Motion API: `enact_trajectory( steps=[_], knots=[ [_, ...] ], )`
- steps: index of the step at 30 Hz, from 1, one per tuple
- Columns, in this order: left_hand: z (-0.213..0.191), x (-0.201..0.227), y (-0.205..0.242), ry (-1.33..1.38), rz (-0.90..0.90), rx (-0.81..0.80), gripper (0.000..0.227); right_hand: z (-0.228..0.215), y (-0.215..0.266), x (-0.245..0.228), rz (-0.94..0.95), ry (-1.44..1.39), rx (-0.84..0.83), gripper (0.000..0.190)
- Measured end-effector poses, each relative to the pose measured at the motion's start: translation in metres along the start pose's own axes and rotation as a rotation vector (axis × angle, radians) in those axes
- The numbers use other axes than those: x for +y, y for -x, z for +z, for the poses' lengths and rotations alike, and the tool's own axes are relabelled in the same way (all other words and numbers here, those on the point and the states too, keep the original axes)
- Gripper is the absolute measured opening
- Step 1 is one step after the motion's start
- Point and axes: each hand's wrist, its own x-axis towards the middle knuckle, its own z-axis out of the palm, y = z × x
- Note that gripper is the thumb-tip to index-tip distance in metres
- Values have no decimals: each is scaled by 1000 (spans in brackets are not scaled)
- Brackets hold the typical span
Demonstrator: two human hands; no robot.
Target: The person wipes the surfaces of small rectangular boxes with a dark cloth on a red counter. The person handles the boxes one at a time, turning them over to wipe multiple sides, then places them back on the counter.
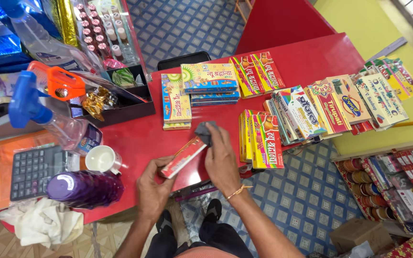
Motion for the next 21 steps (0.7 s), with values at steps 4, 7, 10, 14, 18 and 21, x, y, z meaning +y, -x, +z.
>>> enact_trajectory(
  steps=[4, 7, 10, 14, 18, 21],
  knots=[
    [-9, 21, -2, -140, 124, -27, 25, 14, 4, 17, 24, -53, 121, 50],
    [-17, 33, -2, -186, 350, -69, 33, 23, 11, 26, 513, -505, 44, 37],
    [-26, 43, 5, -219, 417, -127, 32, 32, 20, 30, 661, -729, 95, 34],
    [-37, 64, 16, -228, 394, -154, 29, 33, 33, 20, 583, -588, 79, 31],
    [-52, 83, 14, -67, 146, -273, 28, 11, 54, -4, 493, -563, -180, 34],
    [-78, 88, 4, 5, 88, -500, 28, -18, 72, -12, 487, -714, -471, 40]
  ],
)
